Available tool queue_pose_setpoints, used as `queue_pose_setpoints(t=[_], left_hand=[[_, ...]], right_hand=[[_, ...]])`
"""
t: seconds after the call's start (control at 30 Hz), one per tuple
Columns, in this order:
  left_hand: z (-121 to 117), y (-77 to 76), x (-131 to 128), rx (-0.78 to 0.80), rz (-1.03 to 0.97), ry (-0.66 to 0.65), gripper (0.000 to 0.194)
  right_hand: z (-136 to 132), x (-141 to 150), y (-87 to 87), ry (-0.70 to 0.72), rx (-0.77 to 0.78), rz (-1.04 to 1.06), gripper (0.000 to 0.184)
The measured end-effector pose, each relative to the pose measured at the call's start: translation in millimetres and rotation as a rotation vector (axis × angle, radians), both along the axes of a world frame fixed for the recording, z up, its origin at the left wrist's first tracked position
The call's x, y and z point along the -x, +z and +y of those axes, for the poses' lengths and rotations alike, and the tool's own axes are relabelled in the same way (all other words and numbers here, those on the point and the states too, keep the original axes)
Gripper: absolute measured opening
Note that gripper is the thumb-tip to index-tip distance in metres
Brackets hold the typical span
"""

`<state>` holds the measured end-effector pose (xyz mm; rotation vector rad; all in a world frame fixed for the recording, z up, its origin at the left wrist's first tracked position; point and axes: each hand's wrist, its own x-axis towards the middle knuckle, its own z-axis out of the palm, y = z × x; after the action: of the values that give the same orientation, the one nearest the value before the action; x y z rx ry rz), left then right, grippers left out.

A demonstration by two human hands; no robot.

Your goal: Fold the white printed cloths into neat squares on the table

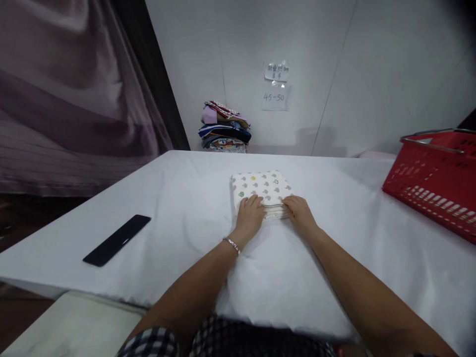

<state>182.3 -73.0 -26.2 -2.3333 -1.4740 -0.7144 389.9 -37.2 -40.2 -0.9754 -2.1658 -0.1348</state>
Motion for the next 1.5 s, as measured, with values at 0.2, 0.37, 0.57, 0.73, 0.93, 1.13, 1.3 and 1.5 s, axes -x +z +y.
queue_pose_setpoints(t=[0.2, 0.37, 0.57, 0.73, 0.93, 1.13, 1.3, 1.5], left_hand=[[2.3, -2.5, 0.9, 0.037, 0.027, -0.045, 0.015], [4.5, -3.7, -0.1, 0.027, 0.059, -0.027, 0.019], [-0.2, 0.3, 3.5, -0.065, 0.051, -0.102, 0.021], [-4.5, -0.7, 6.2, -0.07, -0.019, -0.115, 0.018], [-1.1, -3.2, 2.7, 0.001, -0.028, -0.1, 0.018], [3.3, -7.1, 1.1, 0.024, 0.003, -0.078, 0.021], [1.4, -10.4, 1.9, 0.032, 0.043, -0.13, 0.018], [-10.6, -1.5, 6.9, 0.091, 0.007, -0.104, 0.015]], right_hand=[[-1.6, 0.5, -0.9, -0.014, 0.001, 0.008, 0.023], [-3.1, 1.5, -1.1, -0.032, -0.014, -0.012, 0.022], [-3.4, 0.0, -2.7, -0.036, -0.036, -0.017, 0.024], [-8.6, -0.4, 1.4, 0.025, -0.028, -0.07, 0.026], [-9.0, 3.9, 5.1, 0.025, -0.023, -0.101, 0.026], [-6.3, 3.7, 4.3, 0.003, -0.065, -0.093, 0.026], [-7.2, 1.9, 1.7, 0.007, -0.043, -0.129, 0.026], [-7.1, -0.6, 0.4, 0.018, -0.059, -0.123, 0.026]])
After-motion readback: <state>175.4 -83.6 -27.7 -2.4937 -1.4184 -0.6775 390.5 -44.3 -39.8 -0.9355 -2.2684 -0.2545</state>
